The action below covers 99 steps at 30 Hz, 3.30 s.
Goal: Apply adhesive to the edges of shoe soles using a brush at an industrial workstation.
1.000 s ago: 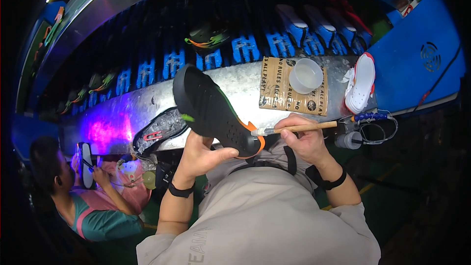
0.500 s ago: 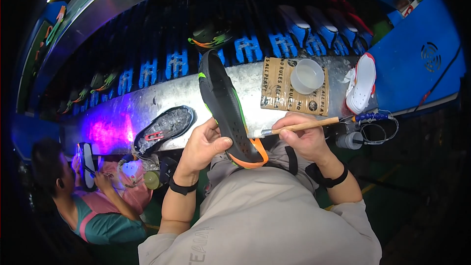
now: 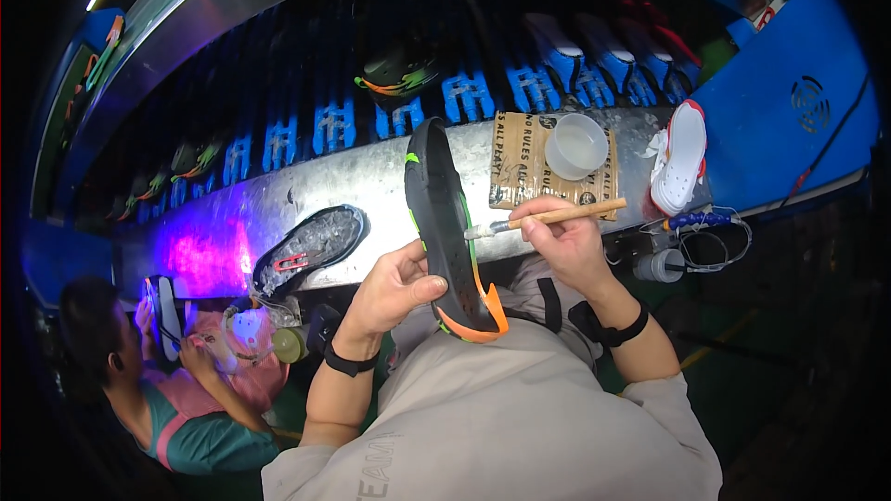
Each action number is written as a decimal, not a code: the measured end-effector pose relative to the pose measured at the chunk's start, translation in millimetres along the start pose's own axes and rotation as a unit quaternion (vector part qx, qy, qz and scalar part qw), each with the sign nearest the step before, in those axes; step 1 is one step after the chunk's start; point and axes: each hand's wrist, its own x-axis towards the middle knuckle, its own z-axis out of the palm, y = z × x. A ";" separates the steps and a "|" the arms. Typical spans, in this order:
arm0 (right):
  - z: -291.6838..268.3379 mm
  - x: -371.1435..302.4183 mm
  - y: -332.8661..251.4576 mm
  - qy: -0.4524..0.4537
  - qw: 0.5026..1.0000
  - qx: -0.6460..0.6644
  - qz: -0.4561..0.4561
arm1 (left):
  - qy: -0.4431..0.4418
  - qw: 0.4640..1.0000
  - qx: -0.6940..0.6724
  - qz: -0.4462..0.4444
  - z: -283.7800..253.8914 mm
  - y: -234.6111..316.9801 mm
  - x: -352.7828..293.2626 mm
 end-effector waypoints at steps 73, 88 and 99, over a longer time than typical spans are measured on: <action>10.2 -28.4 -29.2 -0.025 0.997 -0.065 -0.041 | 0.025 0.999 0.027 0.025 -24.1 17.0 -13.3; 30.7 -22.3 -0.8 0.048 0.997 -0.043 -0.038 | 0.007 1.000 -0.025 0.006 -27.5 7.4 -12.9; 10.2 15.6 54.4 0.138 0.959 -0.201 -0.142 | -0.009 0.915 -0.403 0.033 -51.3 -10.6 -26.4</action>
